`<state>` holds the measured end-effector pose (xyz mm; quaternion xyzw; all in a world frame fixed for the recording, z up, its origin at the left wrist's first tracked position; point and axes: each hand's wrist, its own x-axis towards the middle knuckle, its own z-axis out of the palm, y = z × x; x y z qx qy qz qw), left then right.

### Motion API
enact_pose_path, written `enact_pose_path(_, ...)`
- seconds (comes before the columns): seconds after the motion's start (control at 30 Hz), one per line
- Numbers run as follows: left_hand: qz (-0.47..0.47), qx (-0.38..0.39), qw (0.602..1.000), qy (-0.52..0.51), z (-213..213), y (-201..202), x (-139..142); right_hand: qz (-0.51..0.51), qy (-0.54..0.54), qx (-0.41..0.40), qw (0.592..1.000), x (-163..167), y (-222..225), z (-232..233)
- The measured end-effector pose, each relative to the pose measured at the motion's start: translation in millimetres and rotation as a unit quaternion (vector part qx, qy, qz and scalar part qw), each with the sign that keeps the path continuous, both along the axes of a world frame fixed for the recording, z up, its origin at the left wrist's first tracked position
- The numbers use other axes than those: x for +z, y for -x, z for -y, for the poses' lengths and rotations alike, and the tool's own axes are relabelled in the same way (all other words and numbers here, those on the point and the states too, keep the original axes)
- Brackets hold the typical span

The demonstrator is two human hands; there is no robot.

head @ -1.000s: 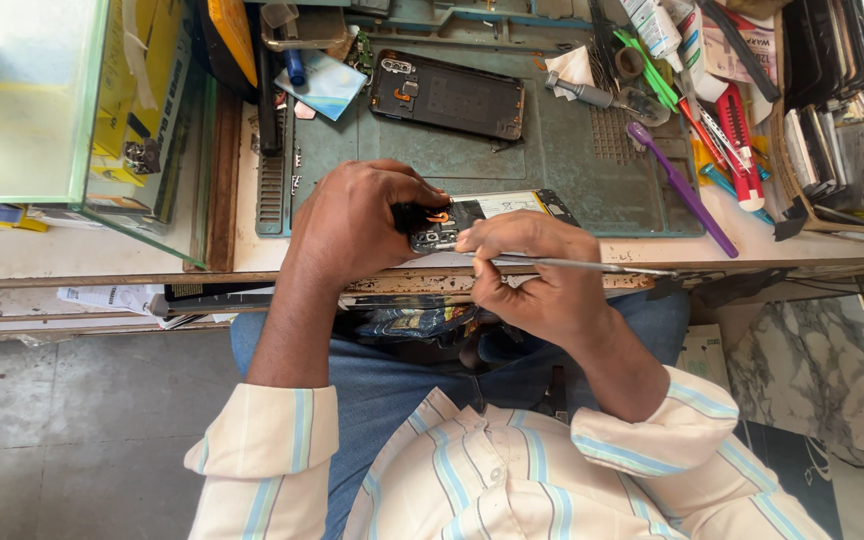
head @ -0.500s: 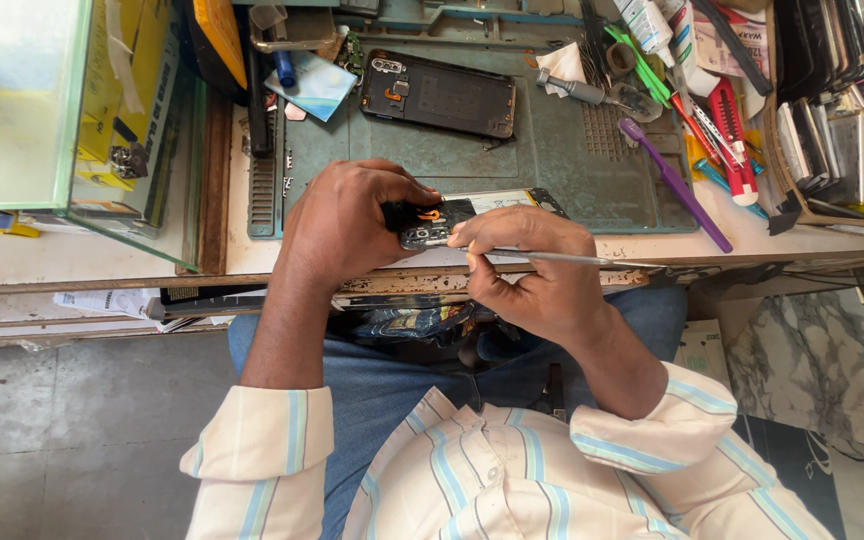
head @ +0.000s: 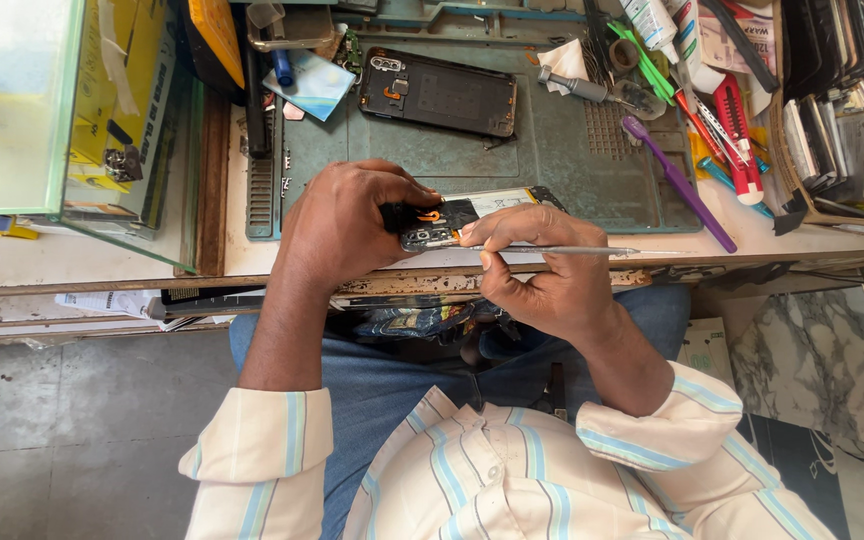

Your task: The person uses a metal pick tool to pry and adjust internal components of a disassembled smartphone, then switches to a purple brush to clean the device's interior surfaces. The person handles the phone and tools directly on a cluttered workbench.

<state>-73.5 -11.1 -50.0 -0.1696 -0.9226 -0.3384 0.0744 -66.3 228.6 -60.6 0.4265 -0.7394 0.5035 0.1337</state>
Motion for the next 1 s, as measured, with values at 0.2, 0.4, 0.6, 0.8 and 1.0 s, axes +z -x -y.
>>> enact_pose_path(0.2, 0.003, 0.002, 1.000, -0.001, -1, -2, 2, 0.009, -0.029, 0.014, 0.999, 4, 0, 3)
enact_pose_path(0.4, 0.009, 0.004, 1.000, 0.014, -1, -1, 3, 0.014, -0.057, -0.039, 0.998, 13, -2, -4)
enact_pose_path(0.6, 0.022, 0.014, 1.000, 0.014, -2, 0, 2, -0.009, -0.072, -0.047, 0.996, 15, -3, -3)
enact_pose_path(0.8, 0.032, 0.023, 0.999, 0.023, -2, -1, 4, -0.020, -0.083, -0.035, 0.996, 11, -2, -2)
enact_pose_path(1.0, 0.041, 0.023, 0.998, 0.029, -2, 0, 3, 0.006, -0.103, -0.074, 0.992, 17, 7, -43)
